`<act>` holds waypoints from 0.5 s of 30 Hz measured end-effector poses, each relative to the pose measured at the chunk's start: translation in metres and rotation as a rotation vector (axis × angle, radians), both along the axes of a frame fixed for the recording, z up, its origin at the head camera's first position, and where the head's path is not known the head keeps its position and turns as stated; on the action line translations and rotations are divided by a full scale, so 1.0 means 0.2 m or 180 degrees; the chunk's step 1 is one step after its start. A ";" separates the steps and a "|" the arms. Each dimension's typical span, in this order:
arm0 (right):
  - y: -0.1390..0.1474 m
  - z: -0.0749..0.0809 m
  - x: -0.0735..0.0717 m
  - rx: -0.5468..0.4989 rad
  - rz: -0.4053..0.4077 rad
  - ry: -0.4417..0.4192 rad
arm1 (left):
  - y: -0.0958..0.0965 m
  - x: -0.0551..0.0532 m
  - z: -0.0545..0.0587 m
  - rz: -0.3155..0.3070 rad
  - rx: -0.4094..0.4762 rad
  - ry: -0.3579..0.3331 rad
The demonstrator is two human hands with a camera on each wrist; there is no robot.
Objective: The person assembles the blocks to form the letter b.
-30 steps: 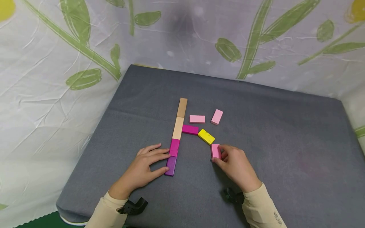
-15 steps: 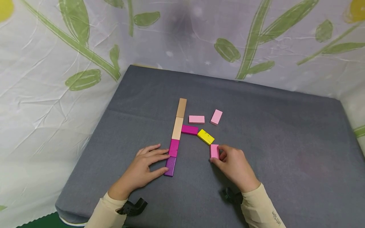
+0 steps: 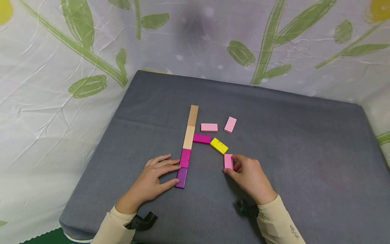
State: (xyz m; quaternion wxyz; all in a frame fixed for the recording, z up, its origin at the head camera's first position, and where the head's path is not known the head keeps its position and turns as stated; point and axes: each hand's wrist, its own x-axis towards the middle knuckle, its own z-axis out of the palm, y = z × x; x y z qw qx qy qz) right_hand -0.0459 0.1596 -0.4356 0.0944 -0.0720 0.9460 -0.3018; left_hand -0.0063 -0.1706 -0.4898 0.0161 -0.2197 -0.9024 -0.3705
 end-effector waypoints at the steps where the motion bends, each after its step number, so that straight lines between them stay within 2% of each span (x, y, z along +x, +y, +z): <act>1: 0.00 0.00 0.00 0.0003 0.0000 -0.0001 | 0.00 0.00 0.00 0.0001 -0.0001 0.0002; 9: 0.04 0.02 -0.01 -0.0030 -0.0069 -0.0100 | 0.01 -0.01 -0.01 -0.0021 0.0017 0.0023; 15: 0.08 0.00 -0.07 -0.0049 -0.0108 -0.0160 | 0.00 0.00 -0.02 0.0012 0.0039 0.0080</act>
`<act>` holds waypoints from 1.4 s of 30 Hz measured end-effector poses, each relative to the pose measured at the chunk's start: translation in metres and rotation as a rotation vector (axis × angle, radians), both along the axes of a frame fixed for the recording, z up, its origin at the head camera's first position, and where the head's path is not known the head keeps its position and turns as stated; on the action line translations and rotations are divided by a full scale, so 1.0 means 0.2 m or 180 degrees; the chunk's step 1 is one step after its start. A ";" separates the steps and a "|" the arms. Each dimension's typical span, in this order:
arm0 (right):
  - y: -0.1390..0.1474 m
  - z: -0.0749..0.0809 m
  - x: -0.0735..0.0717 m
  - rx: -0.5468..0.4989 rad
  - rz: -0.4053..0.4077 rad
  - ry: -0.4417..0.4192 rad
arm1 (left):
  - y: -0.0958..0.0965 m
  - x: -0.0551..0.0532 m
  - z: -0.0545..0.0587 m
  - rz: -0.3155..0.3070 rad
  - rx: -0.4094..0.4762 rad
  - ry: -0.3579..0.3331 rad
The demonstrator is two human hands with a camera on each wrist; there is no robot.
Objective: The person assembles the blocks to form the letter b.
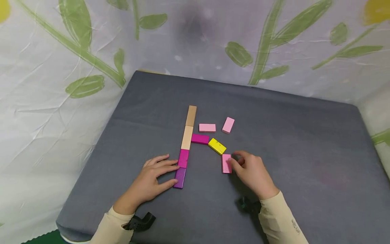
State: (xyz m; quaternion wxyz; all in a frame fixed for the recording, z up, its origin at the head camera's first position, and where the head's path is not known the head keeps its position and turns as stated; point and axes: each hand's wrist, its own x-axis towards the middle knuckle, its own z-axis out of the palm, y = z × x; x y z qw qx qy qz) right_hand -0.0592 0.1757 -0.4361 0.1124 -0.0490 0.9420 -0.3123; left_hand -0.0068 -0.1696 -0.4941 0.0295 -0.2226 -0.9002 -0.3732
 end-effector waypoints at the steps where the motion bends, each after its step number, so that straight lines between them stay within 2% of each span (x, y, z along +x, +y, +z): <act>1: 0.01 -0.01 -0.01 -0.0002 -0.0003 -0.0020 | 0.00 0.00 0.00 0.0006 -0.0001 0.0006; 13: 0.07 -0.06 -0.17 0.0034 0.0060 -0.0016 | 0.00 0.02 0.00 0.0013 -0.0006 0.0009; 20: 0.10 -0.07 -0.31 0.0031 0.0015 0.0011 | 0.01 0.01 0.02 -0.0015 0.0001 -0.0023; 26: 0.10 -0.06 -0.43 0.0006 0.0017 -0.0132 | 0.01 0.01 0.02 -0.0018 -0.0003 0.0026; 31: 0.07 -0.05 -0.53 0.0004 -0.0105 -0.0243 | 0.00 0.01 0.01 -0.0005 0.0017 0.0075; 35: 0.03 -0.04 -0.57 0.0132 -0.0242 -0.0332 | 0.00 0.01 0.00 -0.0003 0.0027 0.0108; 42: -0.04 0.00 -0.62 0.0538 -0.0429 -0.0518 | 0.00 0.01 0.01 -0.0024 0.0022 0.0067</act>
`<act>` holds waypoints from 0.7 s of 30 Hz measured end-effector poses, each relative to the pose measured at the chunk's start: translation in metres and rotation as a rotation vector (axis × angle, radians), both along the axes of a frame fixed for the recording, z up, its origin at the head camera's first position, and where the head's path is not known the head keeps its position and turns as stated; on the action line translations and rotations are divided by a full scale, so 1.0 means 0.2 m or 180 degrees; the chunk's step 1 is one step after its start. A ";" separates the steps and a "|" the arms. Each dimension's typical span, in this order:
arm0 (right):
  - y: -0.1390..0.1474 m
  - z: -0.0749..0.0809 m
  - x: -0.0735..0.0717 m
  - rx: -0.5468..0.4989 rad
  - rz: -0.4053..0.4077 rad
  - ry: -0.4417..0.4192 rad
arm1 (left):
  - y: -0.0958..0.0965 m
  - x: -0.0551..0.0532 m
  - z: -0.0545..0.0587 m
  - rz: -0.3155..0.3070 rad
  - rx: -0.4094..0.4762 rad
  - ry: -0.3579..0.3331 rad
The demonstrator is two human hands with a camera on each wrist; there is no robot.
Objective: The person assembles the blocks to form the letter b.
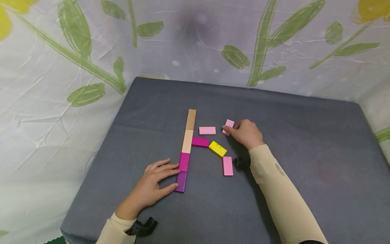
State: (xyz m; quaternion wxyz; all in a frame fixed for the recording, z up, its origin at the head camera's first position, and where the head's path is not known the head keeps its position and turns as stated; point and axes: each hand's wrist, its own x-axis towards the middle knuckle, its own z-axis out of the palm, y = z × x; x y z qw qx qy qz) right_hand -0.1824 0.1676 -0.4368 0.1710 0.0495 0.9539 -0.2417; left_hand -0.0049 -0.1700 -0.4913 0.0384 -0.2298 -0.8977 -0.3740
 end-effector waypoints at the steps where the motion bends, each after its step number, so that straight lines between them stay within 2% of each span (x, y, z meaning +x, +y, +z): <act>1: -0.01 0.00 0.00 0.0025 -0.0016 -0.0024 | 0.00 0.00 0.00 0.0005 -0.0003 -0.0014; 6: 0.00 0.03 0.00 0.0005 -0.0097 -0.0067 | 0.00 0.00 0.01 0.0021 -0.0021 -0.0051; 12: 0.07 0.03 0.06 -0.0149 -0.0216 -0.0054 | 0.00 0.00 0.00 0.0018 -0.0037 -0.0032; 16: 0.12 0.01 0.12 -0.0306 -0.0269 0.0099 | -0.01 0.00 -0.01 0.0023 -0.0048 -0.0026; 21: 0.17 -0.01 0.22 -0.0376 -0.0197 0.0386 | 0.00 0.00 -0.01 0.0028 -0.0044 -0.0006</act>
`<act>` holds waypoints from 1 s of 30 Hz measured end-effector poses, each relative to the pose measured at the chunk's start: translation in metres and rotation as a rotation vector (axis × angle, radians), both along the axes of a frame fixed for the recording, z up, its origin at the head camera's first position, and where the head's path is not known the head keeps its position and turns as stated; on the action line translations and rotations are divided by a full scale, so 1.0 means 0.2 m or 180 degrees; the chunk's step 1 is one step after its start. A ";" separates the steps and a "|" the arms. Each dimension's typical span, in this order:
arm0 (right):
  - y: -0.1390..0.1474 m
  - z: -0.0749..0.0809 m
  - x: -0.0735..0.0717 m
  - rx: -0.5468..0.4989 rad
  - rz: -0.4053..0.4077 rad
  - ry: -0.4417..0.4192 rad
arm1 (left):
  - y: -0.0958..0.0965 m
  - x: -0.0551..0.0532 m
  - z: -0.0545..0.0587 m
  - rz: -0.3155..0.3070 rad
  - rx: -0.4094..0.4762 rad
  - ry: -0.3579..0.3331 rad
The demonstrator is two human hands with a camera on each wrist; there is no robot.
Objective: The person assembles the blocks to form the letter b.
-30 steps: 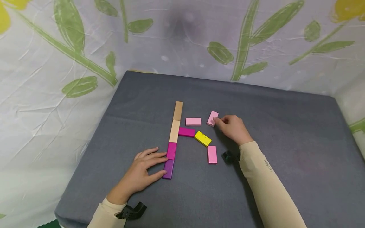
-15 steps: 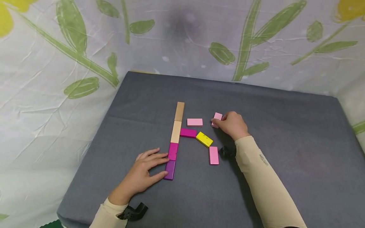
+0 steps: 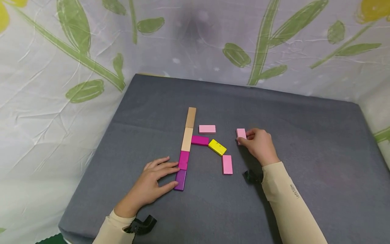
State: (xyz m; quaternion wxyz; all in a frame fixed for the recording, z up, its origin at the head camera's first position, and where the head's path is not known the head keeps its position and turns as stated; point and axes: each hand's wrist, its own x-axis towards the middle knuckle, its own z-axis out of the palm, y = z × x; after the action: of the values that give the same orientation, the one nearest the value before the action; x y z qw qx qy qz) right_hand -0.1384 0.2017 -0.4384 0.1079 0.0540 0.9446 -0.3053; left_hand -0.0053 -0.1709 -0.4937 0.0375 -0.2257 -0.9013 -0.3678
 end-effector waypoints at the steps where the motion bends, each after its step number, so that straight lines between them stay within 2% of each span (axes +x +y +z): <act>1: 0.01 0.00 0.02 0.0026 0.0003 0.0023 | 0.00 0.00 0.00 0.0000 0.0000 -0.0001; 7: 0.06 0.00 0.21 0.0067 0.0049 0.0150 | 0.00 0.00 0.00 0.0003 0.0009 -0.0036; 12: 0.11 -0.01 0.39 0.0057 0.0184 0.0472 | 0.00 0.00 0.00 -0.0004 0.0002 -0.0035; 16: 0.13 -0.01 0.51 0.0143 0.0378 0.0647 | 0.00 0.00 0.00 -0.0006 -0.0006 -0.0024; 20: 0.12 0.00 0.58 0.0193 0.0651 0.0722 | -0.01 0.00 0.00 0.0010 -0.0025 -0.0047; 30: 0.09 -0.03 0.68 0.0011 0.1213 0.1149 | 0.00 -0.01 -0.01 -0.0013 -0.0048 -0.0082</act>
State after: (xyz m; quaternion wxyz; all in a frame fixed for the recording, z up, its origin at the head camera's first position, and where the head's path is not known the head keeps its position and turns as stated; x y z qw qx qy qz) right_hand -0.0024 0.2195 -0.4442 -0.0069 -0.1800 0.9422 -0.2824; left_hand -0.0064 -0.1718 -0.4949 0.0234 -0.2231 -0.9040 -0.3640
